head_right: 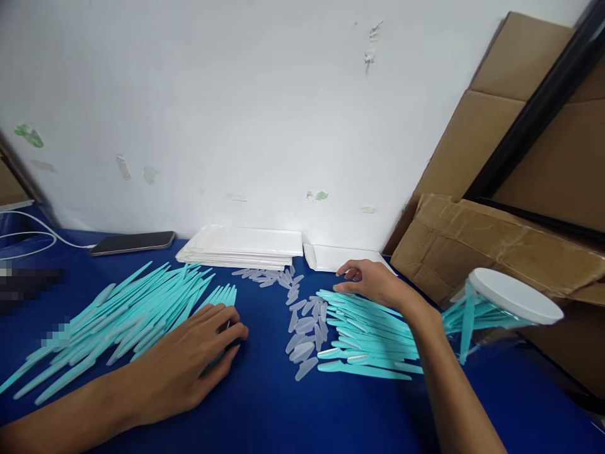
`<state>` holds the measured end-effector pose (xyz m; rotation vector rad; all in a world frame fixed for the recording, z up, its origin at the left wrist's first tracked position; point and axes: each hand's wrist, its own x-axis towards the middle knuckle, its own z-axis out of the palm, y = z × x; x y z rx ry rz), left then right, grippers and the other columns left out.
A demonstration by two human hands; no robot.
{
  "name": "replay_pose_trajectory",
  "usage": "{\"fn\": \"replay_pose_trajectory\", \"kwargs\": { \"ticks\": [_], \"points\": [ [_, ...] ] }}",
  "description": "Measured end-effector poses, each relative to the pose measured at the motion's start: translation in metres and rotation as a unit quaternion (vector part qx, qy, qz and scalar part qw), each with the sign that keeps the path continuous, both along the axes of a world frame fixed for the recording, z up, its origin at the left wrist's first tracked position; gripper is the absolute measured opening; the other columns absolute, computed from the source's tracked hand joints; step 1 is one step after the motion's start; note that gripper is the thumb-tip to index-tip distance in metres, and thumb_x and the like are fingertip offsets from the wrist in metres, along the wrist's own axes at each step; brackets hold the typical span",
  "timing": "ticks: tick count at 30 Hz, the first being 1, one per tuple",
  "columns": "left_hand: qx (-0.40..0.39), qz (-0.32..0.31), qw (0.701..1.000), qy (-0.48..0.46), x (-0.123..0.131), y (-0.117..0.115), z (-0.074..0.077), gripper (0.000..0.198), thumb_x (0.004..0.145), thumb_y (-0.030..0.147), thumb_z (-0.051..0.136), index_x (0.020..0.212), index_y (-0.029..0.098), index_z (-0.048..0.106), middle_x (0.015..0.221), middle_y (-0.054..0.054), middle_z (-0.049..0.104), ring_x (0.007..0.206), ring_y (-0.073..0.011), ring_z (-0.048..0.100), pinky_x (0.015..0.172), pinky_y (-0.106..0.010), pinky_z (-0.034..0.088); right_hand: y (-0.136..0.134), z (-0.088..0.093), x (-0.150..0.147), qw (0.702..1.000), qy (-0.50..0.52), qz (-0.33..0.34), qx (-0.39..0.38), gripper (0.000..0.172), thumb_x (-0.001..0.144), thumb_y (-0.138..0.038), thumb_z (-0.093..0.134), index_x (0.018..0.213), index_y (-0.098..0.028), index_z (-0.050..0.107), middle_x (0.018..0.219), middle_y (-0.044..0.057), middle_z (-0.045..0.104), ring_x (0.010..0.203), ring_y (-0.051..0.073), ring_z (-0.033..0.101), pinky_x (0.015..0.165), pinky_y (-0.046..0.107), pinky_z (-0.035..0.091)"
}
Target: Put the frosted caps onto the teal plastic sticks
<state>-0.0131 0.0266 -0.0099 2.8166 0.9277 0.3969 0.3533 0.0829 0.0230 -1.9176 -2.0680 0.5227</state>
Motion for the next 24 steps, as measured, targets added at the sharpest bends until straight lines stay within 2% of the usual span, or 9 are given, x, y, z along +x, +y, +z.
{"fn": "replay_pose_trajectory", "kwargs": {
  "ticks": [3, 7, 14, 18, 24],
  "points": [
    [0.032, 0.004, 0.999, -0.016, -0.001, 0.003, -0.003, 0.019, 0.099, 0.017, 0.042, 0.106, 0.020, 0.058, 0.104, -0.007, 0.058, 0.093, -0.0209, 0.056, 0.086, -0.038, 0.048, 0.001, -0.006, 0.021, 0.995, 0.032, 0.005, -0.095, 0.064, 0.061, -0.062, 0.080, 0.109, -0.020, 0.073, 0.104, 0.011, 0.071, 0.096, 0.027, 0.065, 0.082, 0.036, 0.051],
    [0.069, 0.002, 0.997, -0.036, -0.002, 0.005, -0.006, 0.016, 0.099, 0.020, 0.044, 0.100, 0.021, 0.059, 0.098, -0.005, 0.059, 0.089, -0.0200, 0.058, 0.085, -0.036, 0.048, 0.004, -0.015, 0.032, 0.991, 0.046, 0.007, -0.122, 0.067, 0.052, -0.063, 0.085, 0.101, -0.018, 0.075, 0.092, 0.009, 0.070, 0.082, 0.023, 0.064, 0.072, 0.033, 0.051],
    [0.064, 0.025, 0.997, -0.022, -0.001, 0.007, -0.006, 0.019, 0.100, 0.019, 0.040, 0.099, 0.020, 0.059, 0.093, -0.005, 0.058, 0.084, -0.0208, 0.056, 0.079, -0.037, 0.045, 0.013, -0.026, 0.026, 0.988, 0.083, 0.037, -0.122, 0.061, 0.056, -0.072, 0.078, 0.084, -0.017, 0.074, 0.070, 0.003, 0.067, 0.065, 0.017, 0.056, 0.059, 0.028, 0.043],
    [0.049, 0.028, 0.998, -0.002, -0.002, 0.007, -0.006, 0.022, 0.101, 0.019, 0.036, 0.102, 0.019, 0.059, 0.096, -0.006, 0.057, 0.086, -0.0215, 0.054, 0.080, -0.040, 0.045, 0.013, -0.023, 0.022, 0.988, 0.097, 0.062, -0.099, 0.060, 0.062, -0.073, 0.074, 0.082, -0.016, 0.074, 0.073, 0.004, 0.069, 0.069, 0.018, 0.058, 0.064, 0.029, 0.044],
    [0.071, 0.014, 0.997, -0.035, -0.002, 0.006, -0.006, 0.022, 0.101, 0.021, 0.039, 0.101, 0.020, 0.061, 0.093, -0.006, 0.058, 0.083, -0.0195, 0.055, 0.078, -0.036, 0.047, 0.016, -0.025, 0.024, 0.993, 0.091, 0.067, -0.041, 0.055, 0.072, -0.068, 0.069, 0.085, -0.015, 0.075, 0.075, 0.005, 0.069, 0.071, 0.018, 0.057, 0.066, 0.030, 0.043]
  ]
}}
